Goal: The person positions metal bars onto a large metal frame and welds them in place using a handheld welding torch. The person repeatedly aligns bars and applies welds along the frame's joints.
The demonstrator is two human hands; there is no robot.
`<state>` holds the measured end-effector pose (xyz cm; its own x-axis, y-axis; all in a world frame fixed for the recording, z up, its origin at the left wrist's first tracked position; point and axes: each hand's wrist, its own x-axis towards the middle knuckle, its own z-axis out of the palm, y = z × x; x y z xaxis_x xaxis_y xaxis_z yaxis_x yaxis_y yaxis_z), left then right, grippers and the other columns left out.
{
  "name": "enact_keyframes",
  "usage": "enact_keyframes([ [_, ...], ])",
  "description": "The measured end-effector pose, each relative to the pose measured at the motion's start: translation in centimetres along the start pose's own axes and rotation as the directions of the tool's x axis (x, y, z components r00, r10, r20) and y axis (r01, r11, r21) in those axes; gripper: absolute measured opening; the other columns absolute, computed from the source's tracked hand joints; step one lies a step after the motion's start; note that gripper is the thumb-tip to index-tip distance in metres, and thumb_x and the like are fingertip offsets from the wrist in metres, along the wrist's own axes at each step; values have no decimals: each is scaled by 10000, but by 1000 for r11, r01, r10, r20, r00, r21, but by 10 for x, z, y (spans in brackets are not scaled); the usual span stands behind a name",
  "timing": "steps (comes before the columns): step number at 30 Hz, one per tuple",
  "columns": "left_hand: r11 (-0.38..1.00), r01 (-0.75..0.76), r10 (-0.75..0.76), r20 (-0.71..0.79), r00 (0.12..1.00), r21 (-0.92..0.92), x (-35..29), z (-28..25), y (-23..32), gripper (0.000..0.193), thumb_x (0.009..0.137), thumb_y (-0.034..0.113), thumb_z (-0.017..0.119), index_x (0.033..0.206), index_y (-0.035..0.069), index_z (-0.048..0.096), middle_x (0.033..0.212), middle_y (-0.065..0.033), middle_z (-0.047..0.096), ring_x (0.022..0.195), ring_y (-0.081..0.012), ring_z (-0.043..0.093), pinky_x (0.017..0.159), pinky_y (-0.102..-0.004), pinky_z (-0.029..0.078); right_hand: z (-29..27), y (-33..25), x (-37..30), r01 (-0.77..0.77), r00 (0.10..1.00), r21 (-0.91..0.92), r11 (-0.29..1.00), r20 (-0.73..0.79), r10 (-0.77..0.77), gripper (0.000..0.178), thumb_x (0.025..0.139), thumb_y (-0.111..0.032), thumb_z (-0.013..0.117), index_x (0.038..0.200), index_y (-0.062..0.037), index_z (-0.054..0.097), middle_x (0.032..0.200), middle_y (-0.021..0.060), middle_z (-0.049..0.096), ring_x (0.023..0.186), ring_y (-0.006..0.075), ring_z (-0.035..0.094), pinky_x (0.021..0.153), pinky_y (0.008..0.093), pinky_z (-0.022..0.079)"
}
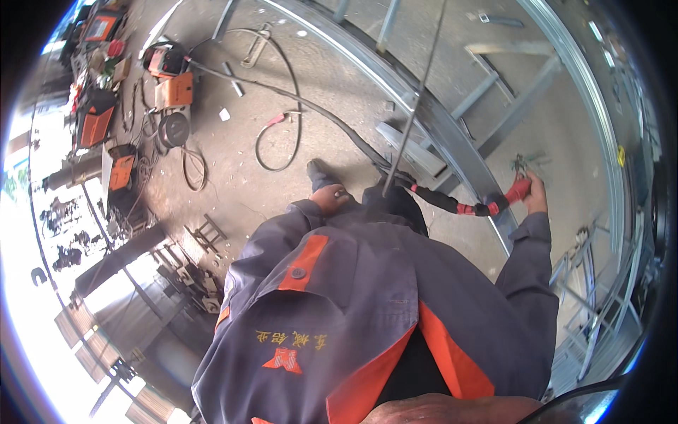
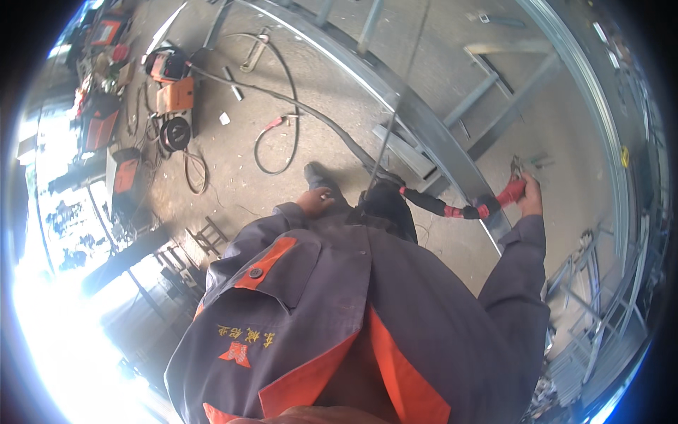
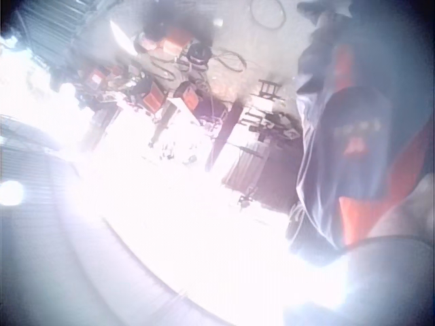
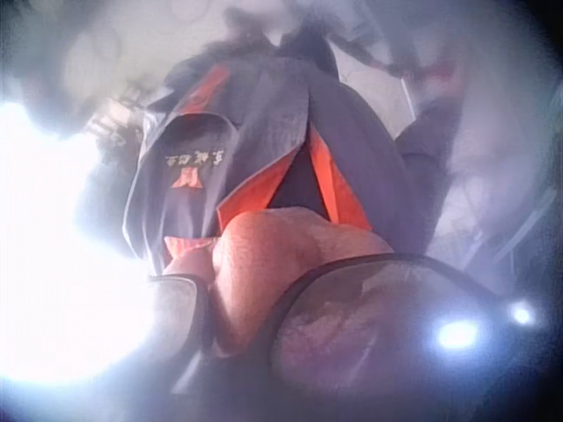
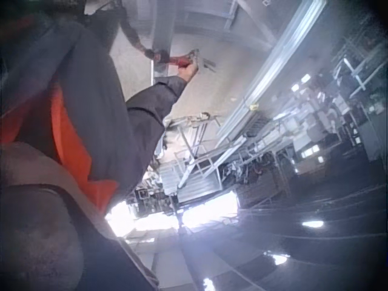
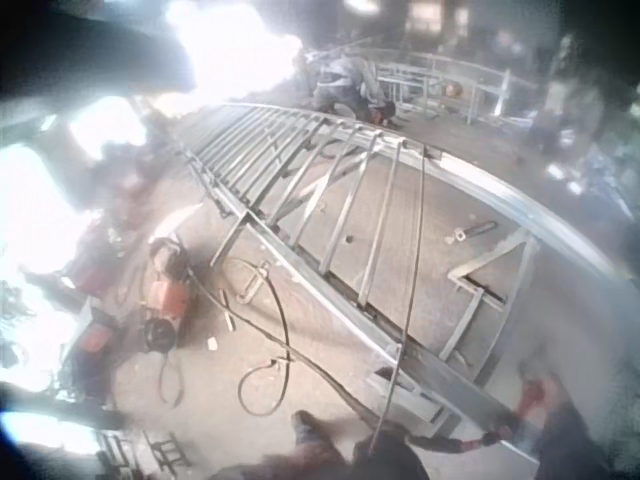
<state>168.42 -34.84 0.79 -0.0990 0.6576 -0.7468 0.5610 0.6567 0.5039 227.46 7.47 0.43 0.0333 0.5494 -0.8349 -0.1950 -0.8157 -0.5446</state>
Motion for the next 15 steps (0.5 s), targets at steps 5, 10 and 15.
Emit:
enact_keyframes([
  [5,969,161,-192,-162,968,-185,-27,-6,-61,580,902,488,701,1304,69,684,1217,-186,730,1156,-337,694,994,-433,539,-4,14,-13,97,982,-109,989,-149,-113,233,994,-240,663,1115,-44,633,906,86,648,802,235,676,706,396,586],
  [10,926,228,-288,-177,941,-300,-33,-3,-123,543,892,485,691,1275,101,709,1191,-175,738,1144,-337,695,1006,-422,534,18,48,-58,63,936,-365,929,-303,-182,386,1013,-323,604,1227,-3,634,1088,126,700,975,253,689,879,402,546],
  [15,942,133,-178,-125,976,-307,-22,-22,-191,561,900,482,684,1311,100,688,1222,-179,730,1158,-330,692,1019,-417,532,54,109,-116,341,665,-749,568,-235,-709,537,1042,-387,525,1348,49,597,1316,187,651,1220,281,608,1061,392,440],
])
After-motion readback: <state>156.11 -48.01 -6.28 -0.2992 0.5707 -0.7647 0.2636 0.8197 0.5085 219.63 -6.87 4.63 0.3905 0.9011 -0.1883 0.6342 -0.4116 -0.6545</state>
